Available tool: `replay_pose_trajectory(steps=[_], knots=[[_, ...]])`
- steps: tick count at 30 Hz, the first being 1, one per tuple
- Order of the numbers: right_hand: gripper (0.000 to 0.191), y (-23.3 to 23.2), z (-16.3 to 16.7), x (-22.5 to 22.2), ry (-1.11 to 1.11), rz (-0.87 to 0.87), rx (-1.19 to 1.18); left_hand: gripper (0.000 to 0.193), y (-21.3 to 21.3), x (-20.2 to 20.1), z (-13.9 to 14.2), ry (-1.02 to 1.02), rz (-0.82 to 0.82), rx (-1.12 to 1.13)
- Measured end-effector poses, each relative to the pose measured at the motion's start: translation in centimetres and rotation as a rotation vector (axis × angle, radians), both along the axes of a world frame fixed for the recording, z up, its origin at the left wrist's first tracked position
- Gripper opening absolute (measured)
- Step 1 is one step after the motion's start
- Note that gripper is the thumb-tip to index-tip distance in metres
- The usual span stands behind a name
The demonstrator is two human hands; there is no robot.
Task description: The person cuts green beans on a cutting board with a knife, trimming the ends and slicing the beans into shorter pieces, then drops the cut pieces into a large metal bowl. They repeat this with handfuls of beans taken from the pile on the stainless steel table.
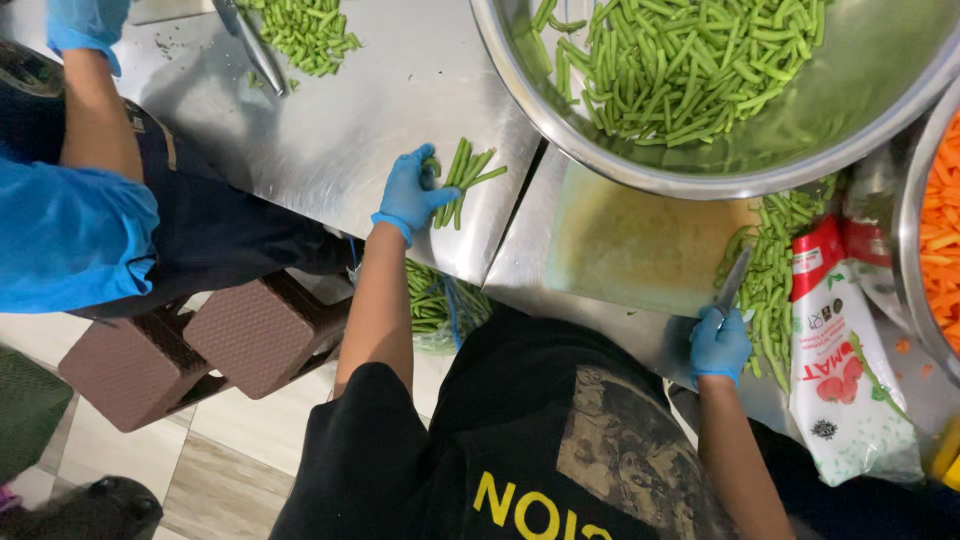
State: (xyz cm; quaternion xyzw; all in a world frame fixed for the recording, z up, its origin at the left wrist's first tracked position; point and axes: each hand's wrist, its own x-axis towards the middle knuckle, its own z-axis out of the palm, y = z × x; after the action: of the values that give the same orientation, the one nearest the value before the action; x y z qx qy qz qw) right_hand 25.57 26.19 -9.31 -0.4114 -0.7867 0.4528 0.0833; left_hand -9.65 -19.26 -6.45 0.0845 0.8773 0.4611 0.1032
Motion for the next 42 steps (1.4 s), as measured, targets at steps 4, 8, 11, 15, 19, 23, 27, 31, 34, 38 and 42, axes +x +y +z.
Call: replay_pose_trajectory(steps=[4,8,11,15,19,23,27,31,34,38,42], knots=[[0.022,0.0,0.1,-0.1,-0.070,-0.017,0.010,0.079,-0.6,-0.4,2.2,0.075,0.246,-0.029],[0.020,0.0,0.4,-0.2,-0.033,-0.029,-0.031,0.068,1.0,0.2,5.8,0.606,0.323,-0.637],[0.020,-0.2,0.8,-0.4,-0.063,-0.019,0.026,0.062,4.8,1.6,5.7,0.196,0.000,-0.625],[0.021,-0.5,1.0,-0.5,-0.035,0.004,0.050,0.039,7.7,2.5,2.1,0.051,0.016,-0.588],[0.022,-0.6,1.0,-0.6,-0.124,-0.023,0.085,0.037,8.1,2.5,-0.9,-0.342,-0.034,-0.081],[0.027,-0.4,1.6,-0.6,-0.217,0.109,0.442,0.046,11.2,5.9,-1.7,-0.901,-0.191,0.752],[0.031,-0.6,2.5,-0.3,-0.233,0.034,0.439,0.044,17.0,10.5,-2.2,-0.820,-0.404,0.694],[0.028,-0.7,2.7,-0.2,-0.259,0.048,0.470,0.052,24.0,12.9,-2.2,0.270,-0.744,-0.056],[0.026,-1.1,2.7,-0.5,-0.188,0.083,0.530,0.042,29.8,13.7,-0.6,0.416,-0.753,-0.232],[0.033,-1.3,2.7,-0.7,-0.184,0.123,0.371,0.048,32.9,13.2,2.9,0.382,-0.895,-0.605],[0.040,-1.3,2.8,-1.3,-0.192,0.188,0.408,0.079,31.1,12.9,5.4,0.499,-0.867,-0.517]])
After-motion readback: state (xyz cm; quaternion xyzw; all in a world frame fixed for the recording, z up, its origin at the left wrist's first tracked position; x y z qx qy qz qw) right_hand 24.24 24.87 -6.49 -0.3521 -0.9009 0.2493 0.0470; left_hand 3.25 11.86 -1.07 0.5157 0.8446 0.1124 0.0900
